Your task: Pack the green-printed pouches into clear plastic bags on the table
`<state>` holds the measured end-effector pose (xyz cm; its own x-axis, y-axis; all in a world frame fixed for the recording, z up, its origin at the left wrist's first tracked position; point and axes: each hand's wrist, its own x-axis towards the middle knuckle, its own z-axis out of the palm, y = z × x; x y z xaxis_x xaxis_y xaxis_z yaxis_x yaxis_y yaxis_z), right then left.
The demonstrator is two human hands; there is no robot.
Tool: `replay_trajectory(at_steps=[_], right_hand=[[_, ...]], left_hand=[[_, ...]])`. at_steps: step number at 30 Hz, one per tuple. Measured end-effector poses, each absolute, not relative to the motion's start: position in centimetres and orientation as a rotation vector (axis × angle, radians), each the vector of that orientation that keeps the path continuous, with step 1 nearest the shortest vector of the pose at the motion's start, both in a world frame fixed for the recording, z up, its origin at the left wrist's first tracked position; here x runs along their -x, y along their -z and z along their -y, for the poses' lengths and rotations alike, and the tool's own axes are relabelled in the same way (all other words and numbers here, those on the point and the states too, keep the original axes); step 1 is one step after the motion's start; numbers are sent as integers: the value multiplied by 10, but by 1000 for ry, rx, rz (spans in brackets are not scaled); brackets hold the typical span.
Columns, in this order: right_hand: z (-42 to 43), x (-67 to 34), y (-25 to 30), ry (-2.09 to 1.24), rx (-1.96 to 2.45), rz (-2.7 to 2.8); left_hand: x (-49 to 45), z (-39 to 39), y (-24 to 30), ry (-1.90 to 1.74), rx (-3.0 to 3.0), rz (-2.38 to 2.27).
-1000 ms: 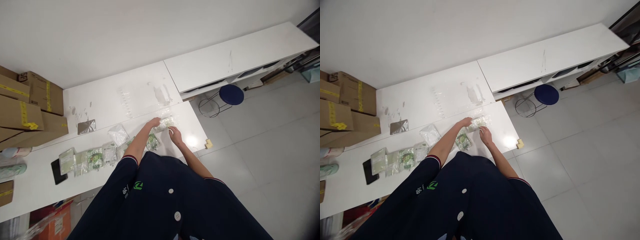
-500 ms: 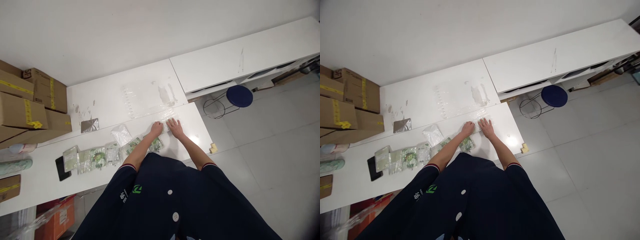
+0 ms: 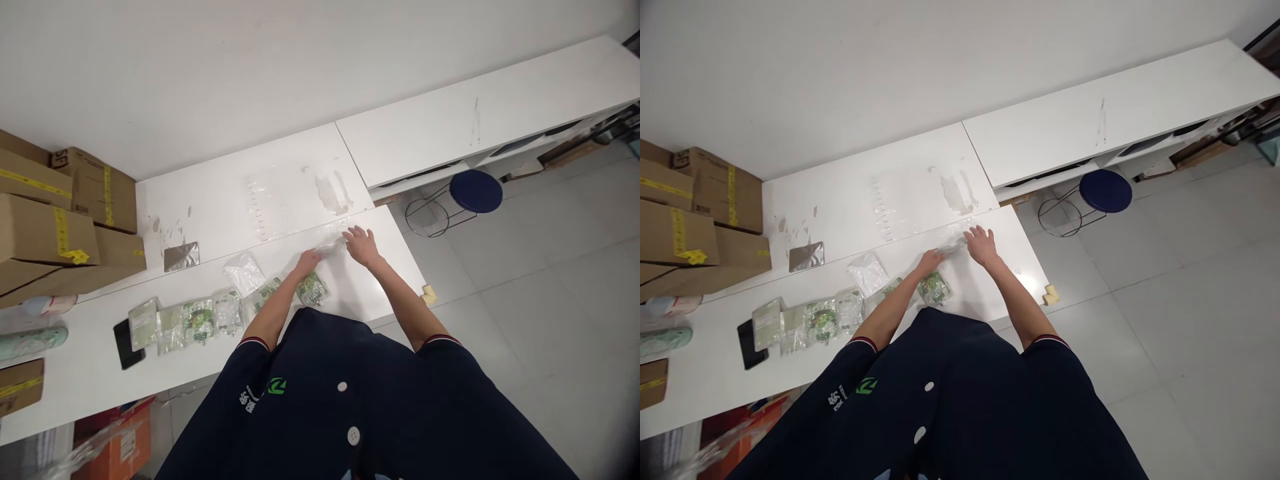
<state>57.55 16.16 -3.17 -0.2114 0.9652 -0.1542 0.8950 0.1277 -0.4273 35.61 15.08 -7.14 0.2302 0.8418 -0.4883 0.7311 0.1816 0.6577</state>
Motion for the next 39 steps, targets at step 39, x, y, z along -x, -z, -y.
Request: replay_trajectory(at_steps=[39], right_hand=[[-122,-529,57,-1722,1316,267]], left_hand=[[-353,-135,50,-490,-865,-1139]])
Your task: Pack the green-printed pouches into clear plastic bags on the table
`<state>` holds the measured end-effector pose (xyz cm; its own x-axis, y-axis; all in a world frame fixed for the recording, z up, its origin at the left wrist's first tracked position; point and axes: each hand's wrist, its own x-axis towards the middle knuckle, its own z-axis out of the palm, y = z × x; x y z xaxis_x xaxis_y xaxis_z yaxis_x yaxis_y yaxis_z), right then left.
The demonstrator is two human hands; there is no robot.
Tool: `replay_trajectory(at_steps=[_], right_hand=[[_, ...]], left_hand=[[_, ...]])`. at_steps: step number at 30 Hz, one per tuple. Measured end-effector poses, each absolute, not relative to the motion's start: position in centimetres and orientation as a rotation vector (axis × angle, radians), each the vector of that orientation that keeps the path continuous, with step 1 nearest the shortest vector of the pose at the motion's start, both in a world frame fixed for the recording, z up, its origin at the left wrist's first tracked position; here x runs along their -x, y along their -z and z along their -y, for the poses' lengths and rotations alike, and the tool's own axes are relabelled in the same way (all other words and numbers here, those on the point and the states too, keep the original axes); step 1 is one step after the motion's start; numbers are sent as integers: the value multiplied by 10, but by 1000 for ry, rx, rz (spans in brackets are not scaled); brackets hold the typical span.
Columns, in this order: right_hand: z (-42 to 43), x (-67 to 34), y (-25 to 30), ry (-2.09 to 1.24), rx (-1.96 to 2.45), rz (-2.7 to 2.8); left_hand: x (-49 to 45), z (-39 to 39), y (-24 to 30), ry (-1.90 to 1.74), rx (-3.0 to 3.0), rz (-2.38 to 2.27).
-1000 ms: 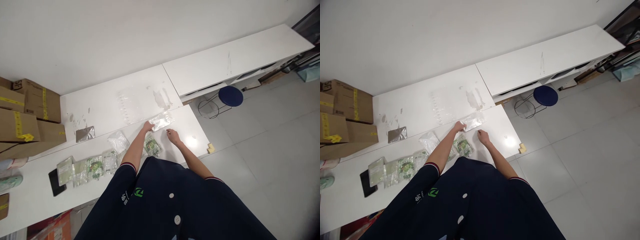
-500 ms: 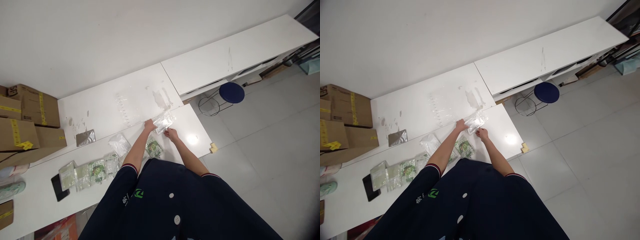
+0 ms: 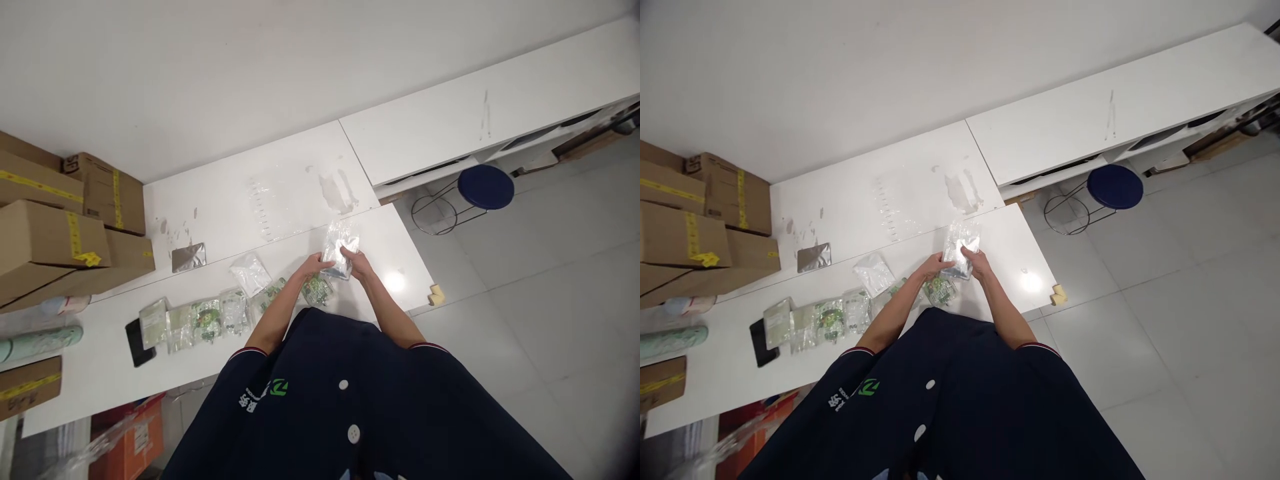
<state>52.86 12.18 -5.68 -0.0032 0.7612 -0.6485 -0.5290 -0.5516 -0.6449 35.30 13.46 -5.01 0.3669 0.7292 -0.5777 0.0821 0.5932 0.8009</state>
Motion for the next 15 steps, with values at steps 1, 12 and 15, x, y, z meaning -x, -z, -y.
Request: replay_trajectory(at_steps=[1,12,15], right_hand=[[-116,-526,55,-1746,1316,288],[-81,-521,25,-1376,1397,999],[-83,-525,20,-1407,1392,1172]], left_hand=[[-353,-133,46,-558,-884,-1214],[-340,-99,14,-946,-1100,-1389],[-335,-91,13,-882,-1143,-1309]])
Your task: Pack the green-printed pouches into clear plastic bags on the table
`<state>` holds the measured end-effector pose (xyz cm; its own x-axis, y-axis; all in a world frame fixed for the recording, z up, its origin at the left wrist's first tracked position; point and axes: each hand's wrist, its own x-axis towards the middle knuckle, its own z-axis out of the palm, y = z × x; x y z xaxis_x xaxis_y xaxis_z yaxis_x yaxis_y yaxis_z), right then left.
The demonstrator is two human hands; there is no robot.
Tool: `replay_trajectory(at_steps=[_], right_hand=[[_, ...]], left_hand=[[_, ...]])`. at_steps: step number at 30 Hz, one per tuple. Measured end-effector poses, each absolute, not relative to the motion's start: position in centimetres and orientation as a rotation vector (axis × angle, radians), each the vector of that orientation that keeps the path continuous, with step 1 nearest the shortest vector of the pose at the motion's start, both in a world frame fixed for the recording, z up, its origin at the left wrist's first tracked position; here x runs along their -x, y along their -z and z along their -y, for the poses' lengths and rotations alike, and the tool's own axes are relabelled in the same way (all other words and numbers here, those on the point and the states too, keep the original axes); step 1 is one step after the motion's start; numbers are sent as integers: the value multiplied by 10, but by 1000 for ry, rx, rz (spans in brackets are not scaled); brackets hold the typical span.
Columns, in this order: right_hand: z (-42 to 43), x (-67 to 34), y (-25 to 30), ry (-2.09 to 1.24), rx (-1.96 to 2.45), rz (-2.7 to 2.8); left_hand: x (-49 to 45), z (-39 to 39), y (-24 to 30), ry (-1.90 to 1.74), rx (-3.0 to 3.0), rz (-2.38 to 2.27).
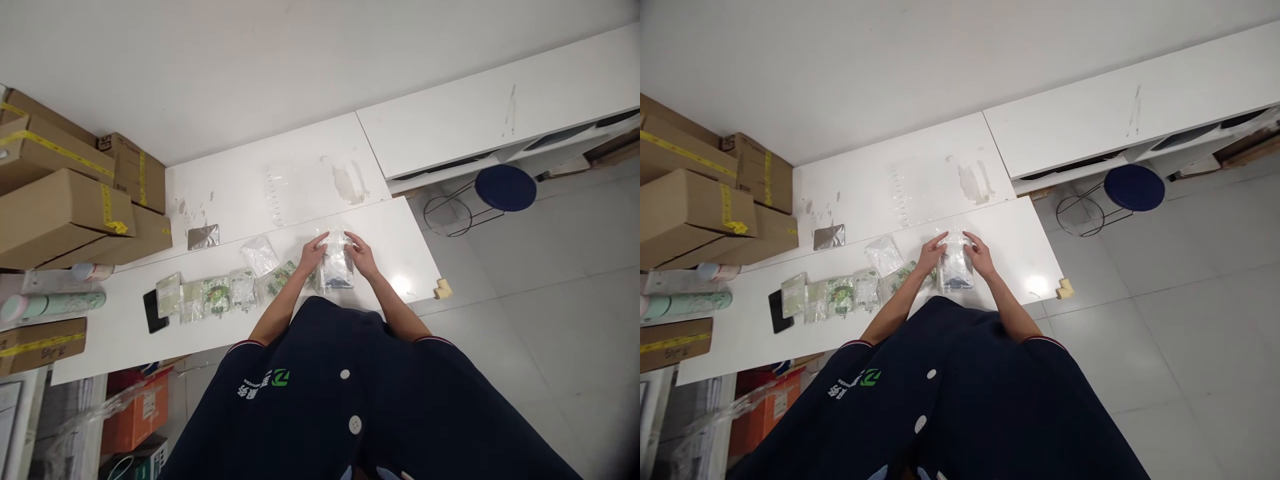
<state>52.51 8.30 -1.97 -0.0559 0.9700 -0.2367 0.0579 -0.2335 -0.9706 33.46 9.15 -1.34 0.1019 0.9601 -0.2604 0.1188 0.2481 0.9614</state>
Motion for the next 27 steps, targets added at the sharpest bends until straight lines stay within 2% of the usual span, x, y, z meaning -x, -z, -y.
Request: replay_trajectory(at_steps=[8,11,14,22,25,27], right_hand=[[-93,-532,11,-1483,1518,1414],[-91,-534,4,-1361,1620,1689],[-86,-535,0,-1261,1529,1767],[-58,-520,16,-1769,1354,1001],[-64,-506,16,-1931,1259,992],[-83,-495,14,-1896,1309,1099]], left_hand=[[-328,-84,4,-683,-1357,-1411],[-329,-79,-4,-552,-1429,-1533],[-327,-72,-8,-487,-1504,-1579],[-316,-50,10,-704,-1302,-1469],[-310,-54,19,-853,-1133,-1568],[-304,-60,23,-915,-1003,-1611]])
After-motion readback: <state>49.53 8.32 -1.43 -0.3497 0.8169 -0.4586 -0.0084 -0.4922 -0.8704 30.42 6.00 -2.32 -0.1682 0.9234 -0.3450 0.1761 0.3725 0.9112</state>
